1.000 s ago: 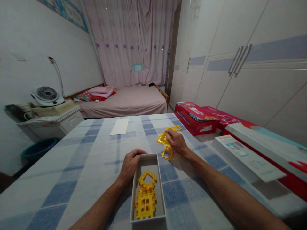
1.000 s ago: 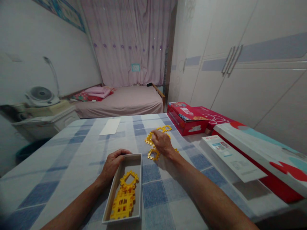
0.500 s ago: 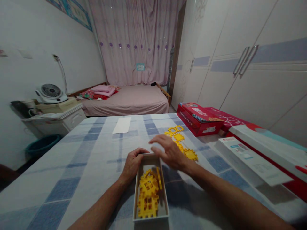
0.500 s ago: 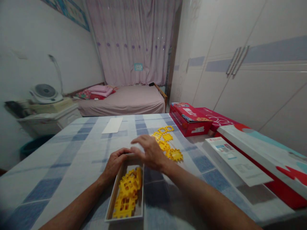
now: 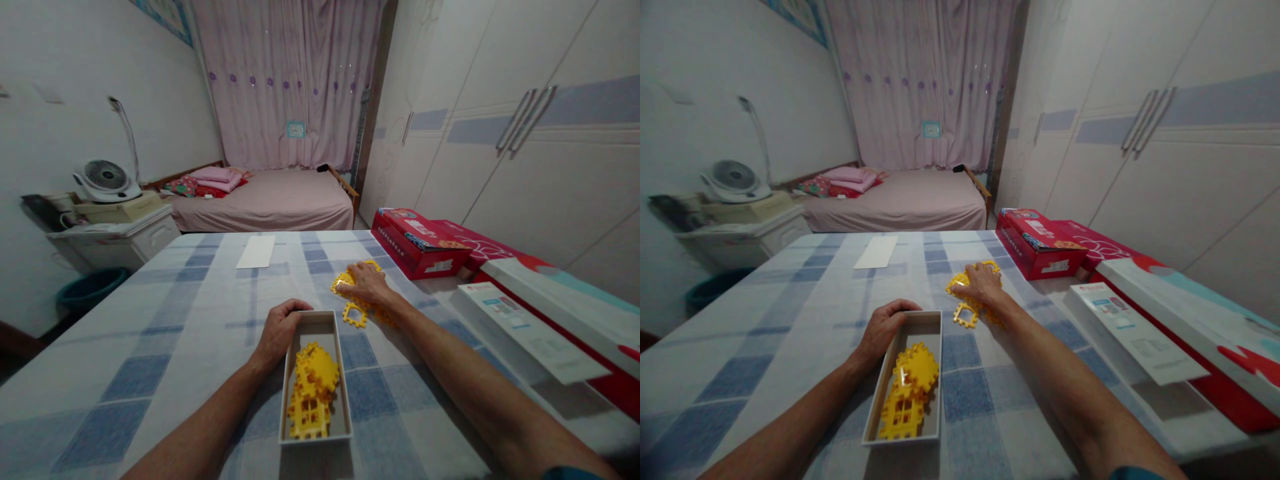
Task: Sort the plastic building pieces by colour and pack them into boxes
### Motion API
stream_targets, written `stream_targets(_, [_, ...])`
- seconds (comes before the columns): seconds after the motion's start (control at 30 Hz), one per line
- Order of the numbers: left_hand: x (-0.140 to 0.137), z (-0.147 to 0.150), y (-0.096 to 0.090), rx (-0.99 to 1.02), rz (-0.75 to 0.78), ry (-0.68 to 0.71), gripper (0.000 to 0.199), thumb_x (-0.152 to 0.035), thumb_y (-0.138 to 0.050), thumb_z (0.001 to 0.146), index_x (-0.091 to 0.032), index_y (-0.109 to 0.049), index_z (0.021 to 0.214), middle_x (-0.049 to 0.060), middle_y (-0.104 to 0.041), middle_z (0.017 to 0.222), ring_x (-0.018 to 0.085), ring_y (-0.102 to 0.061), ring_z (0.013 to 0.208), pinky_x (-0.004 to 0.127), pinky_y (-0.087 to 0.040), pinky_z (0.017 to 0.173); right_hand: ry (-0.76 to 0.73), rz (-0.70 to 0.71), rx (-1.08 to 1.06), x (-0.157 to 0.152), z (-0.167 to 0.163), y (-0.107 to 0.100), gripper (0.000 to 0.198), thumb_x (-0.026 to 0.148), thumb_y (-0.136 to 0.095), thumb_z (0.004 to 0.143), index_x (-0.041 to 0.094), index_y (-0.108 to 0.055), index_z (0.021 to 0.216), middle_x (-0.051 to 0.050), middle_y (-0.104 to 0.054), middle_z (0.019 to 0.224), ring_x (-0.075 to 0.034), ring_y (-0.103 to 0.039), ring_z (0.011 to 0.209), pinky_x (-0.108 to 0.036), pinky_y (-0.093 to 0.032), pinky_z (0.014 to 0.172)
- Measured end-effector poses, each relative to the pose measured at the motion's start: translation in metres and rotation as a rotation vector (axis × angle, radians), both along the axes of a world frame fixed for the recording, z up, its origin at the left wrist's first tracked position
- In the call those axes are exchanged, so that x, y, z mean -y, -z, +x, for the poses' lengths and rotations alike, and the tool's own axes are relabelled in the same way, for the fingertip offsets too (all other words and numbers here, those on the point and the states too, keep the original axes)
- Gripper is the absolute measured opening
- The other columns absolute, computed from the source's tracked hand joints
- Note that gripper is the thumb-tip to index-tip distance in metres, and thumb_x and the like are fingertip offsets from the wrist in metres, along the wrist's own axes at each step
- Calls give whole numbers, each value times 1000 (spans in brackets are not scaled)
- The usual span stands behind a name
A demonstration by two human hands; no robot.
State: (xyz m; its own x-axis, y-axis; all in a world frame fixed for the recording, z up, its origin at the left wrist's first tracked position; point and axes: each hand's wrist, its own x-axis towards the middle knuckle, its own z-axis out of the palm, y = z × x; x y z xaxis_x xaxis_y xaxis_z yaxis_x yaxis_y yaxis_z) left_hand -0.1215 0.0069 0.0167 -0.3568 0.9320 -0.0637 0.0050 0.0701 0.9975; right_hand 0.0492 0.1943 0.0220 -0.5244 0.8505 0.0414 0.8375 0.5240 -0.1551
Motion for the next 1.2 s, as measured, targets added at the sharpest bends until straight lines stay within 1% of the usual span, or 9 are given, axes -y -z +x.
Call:
stream_targets(0.3, [0,2,-3,38,-17,-14,21,-25,-54,58,-16,-65,73,-1,-62,58,14,-54,52,25,-41,52,22,-33,-14,9,17,-4,77,60,-64,72,25,-45,139,-13,-48,136,-35,-44,121,-46,-39,92])
stream_targets(0.47, [0,2,-3,28,7,6,18,-25,-54,60,-16,-64,71,-1,-62,57,14,-54,52,25,-42,52,1,14,30,16,27,-11,64,57,-61,76,24,-54,130,-13,-53,129,-34,-47,116,-47,-38,91])
stream_targets(0.53, [0,1,-1,20,2,13,19,-25,-53,61,-16,-65,73,-1,-62,58,14,-54,52,25,-42,52,-31,71,14,20,27,-12,62,58,-60,78,22,-55,129,-14,-55,127,-33,-47,117,-49,-36,93])
stream_targets(0.6, [-1,0,1,5,-11,12,20,-24,-53,61,-16,-65,75,-1,-63,59,14,-55,53,24,-41,52,-103,110,-42,25,23,-10,65,58,-57,80,21,-52,132,-14,-52,133,-32,-43,122,-50,-32,98])
stream_targets(0.73, [-1,-1,2,-11,-22,9,20,-25,-54,62,-16,-65,75,0,-64,61,14,-56,54,25,-42,53,-254,78,-80,32,11,2,60,54,-55,84,21,-51,133,-10,-50,138,-32,-36,129,-50,-26,105])
stream_targets(0.83, [0,-1,0,-20,-14,14,20,-25,-54,61,-16,-65,75,0,-64,61,15,-56,55,25,-42,54,-281,80,-106,33,8,8,61,49,-60,81,18,-51,133,-12,-55,128,-28,-43,121,-45,-29,104])
stream_targets(0.93, [1,-1,-1,-42,-18,8,21,-25,-53,61,-16,-66,76,0,-64,62,14,-56,55,25,-42,54,-267,118,-187,33,9,11,62,46,-65,77,14,-53,129,-12,-55,117,-24,-50,109,-37,-36,98])
stream_targets(1.1, [-1,-4,3,-60,-8,9,22,-26,-53,61,-16,-66,76,0,-63,62,14,-55,56,25,-42,55,-242,130,-353,36,9,13,45,30,-66,72,18,-54,114,-7,-48,111,-17,-53,93,-29,-45,85])
stream_targets(1.2, [-2,-4,4,-70,-6,15,22,-26,-53,61,-16,-66,76,1,-64,64,15,-55,57,26,-42,56,-233,156,-471,33,10,5,37,26,-63,72,20,-53,107,-5,-47,108,-17,-53,92,-30,-46,83])
